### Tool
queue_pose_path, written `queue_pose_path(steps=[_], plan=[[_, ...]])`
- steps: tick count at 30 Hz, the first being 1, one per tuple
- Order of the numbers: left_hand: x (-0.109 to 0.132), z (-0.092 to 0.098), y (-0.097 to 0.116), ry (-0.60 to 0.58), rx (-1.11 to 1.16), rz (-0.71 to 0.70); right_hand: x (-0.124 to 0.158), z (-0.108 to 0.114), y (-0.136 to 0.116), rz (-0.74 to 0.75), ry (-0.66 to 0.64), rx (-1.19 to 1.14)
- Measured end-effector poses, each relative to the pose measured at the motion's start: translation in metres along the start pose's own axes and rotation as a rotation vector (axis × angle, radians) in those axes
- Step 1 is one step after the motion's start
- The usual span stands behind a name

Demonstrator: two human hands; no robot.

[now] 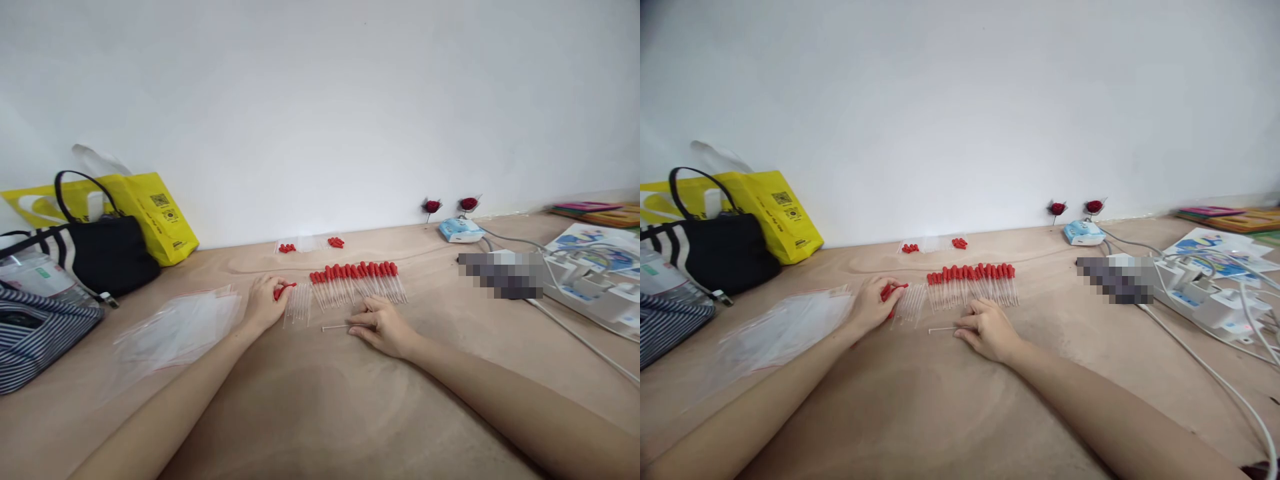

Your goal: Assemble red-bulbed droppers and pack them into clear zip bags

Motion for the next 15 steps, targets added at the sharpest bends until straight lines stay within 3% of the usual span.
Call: queue_pose_path(steps=[3, 6, 15], plan=[[0.019, 0.009, 0.026, 0.001, 0.206, -0.129, 0.0, -0.002, 0.0, 0.013, -0.002, -0.018], [0.038, 0.01, 0.045, -0.112, 0.371, -0.242, 0.0, -0.002, -0.001, 0.008, 0.005, -0.035], [0.047, 0.004, 0.048, -0.306, 0.385, -0.29, 0.002, 0.008, -0.003, -0.096, 0.018, 0.1]])
Point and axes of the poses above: each hand's wrist, its own x-axis away from the middle knuckle, its own z-axis out of the back of the hand, y = z × x, the point moved 2 cm from there along -x, towards the middle knuckle, and after that the axes turned 14 degrees about y, right-handed, at the moved point
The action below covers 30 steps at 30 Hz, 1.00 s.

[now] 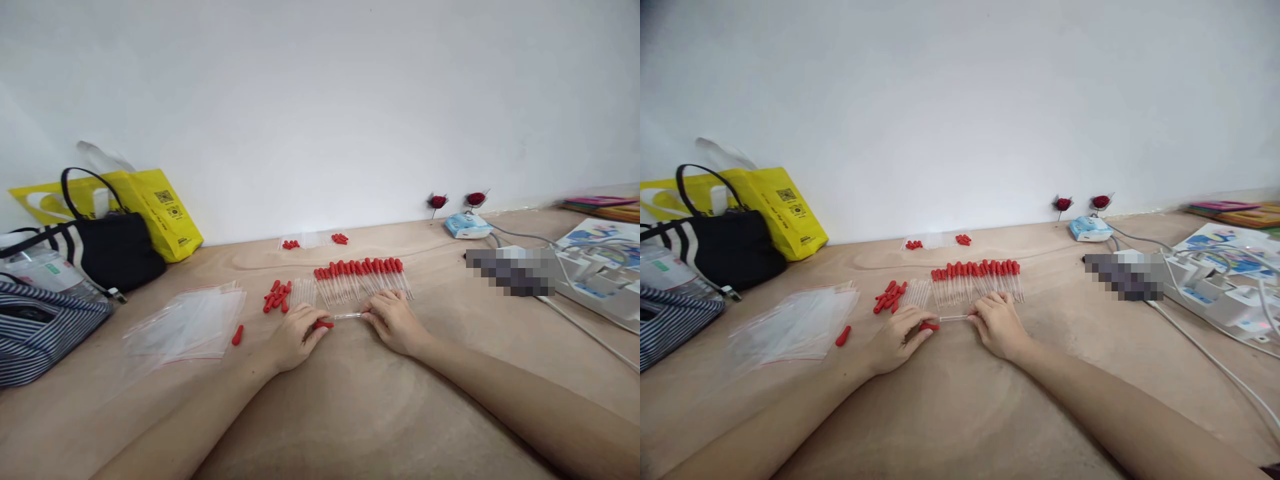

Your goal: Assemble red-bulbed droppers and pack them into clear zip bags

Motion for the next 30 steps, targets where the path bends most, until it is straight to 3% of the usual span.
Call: queue_pose_path(steps=[10, 18, 30], plan=[[0.002, -0.006, 0.0, 0.1, -0.162, -0.044, 0.002, 0.001, 0.001, 0.06, -0.06, -0.037], [0.002, -0.008, -0.002, 0.057, -0.209, -0.019, -0.001, -0.01, 0.005, 0.015, -0.037, -0.037], [0.002, -0.005, 0.004, 0.094, -0.274, 0.062, -0.002, -0.002, -0.019, -0.036, 0.029, -0.019]])
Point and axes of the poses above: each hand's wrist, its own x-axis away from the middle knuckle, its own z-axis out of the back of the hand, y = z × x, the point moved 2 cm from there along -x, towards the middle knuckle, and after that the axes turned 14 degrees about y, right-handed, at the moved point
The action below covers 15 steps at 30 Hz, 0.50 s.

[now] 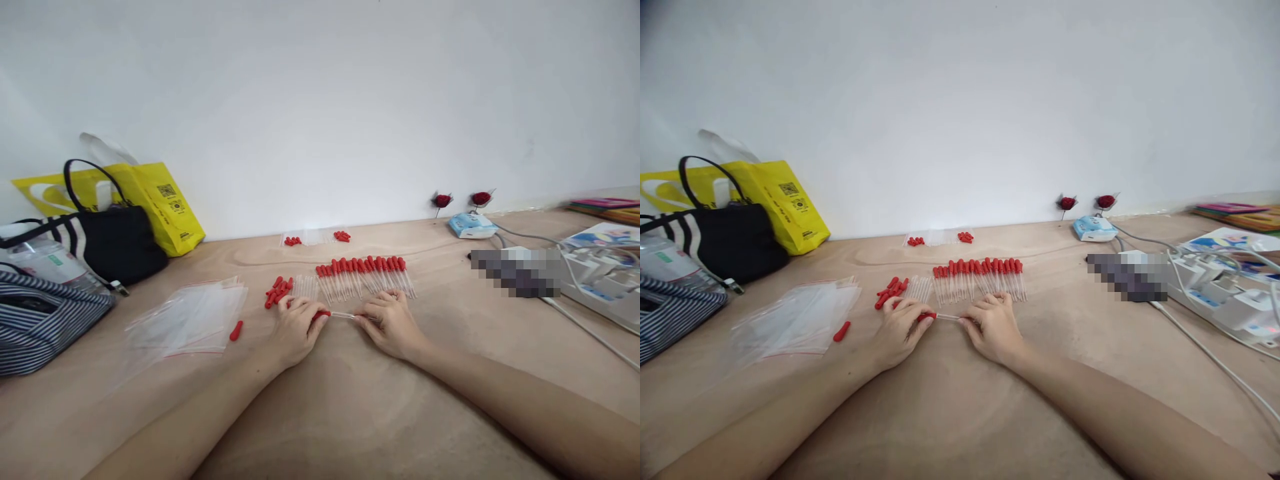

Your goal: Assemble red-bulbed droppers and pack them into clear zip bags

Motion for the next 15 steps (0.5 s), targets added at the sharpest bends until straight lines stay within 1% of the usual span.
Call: queue_pose_path(steps=[9, 12, 15], plan=[[0.0, -0.002, -0.005, 0.039, 0.016, 0.038, 0.0, 0.0, -0.012, 0.038, -0.016, -0.047], [0.001, -0.003, -0.007, 0.065, 0.027, 0.044, 0.002, -0.001, -0.017, 0.088, -0.015, -0.057], [0.002, -0.003, -0.008, 0.068, 0.046, 0.028, 0.004, -0.003, -0.017, 0.17, -0.026, -0.057]])
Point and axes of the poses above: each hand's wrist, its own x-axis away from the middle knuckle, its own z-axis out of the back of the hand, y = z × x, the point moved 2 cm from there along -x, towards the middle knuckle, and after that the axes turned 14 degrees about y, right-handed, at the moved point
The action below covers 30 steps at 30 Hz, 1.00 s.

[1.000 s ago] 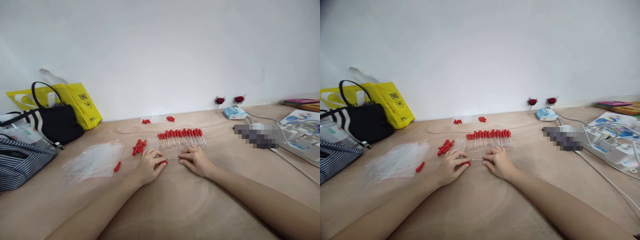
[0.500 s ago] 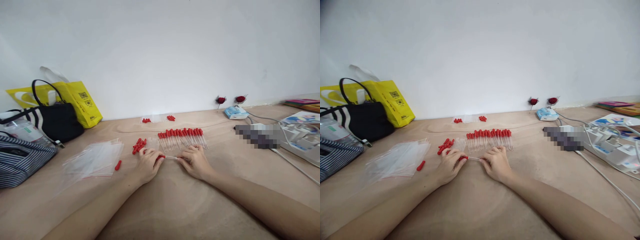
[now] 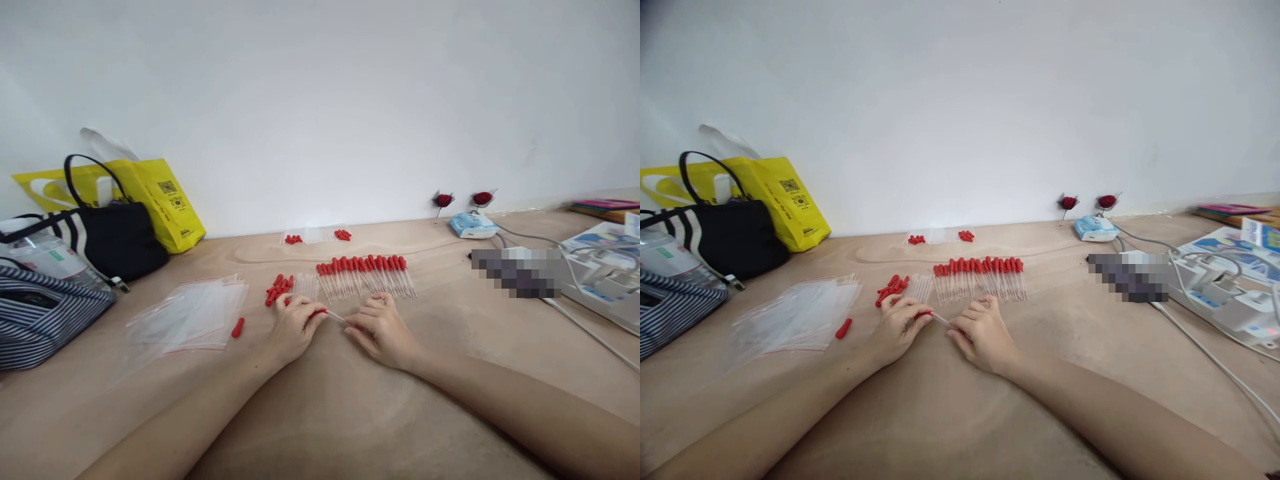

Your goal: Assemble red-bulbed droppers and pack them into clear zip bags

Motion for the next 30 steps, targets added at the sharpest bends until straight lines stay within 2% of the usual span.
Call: queue_pose_path(steps=[7, 15, 23, 30], plan=[[0.001, 0.005, 0.01, -0.051, 0.1, -0.079, -0.005, 0.001, 0.013, 0.223, 0.01, -0.004], [0.003, 0.007, 0.014, -0.057, 0.133, -0.164, -0.007, 0.001, 0.013, 0.257, 0.008, -0.028], [0.003, 0.007, 0.015, -0.014, 0.073, -0.201, -0.01, -0.003, 0.007, 0.177, 0.023, -0.046], [0.003, 0.005, 0.017, -0.04, 0.106, -0.246, -0.01, -0.01, 0.006, 0.033, -0.096, -0.111]])
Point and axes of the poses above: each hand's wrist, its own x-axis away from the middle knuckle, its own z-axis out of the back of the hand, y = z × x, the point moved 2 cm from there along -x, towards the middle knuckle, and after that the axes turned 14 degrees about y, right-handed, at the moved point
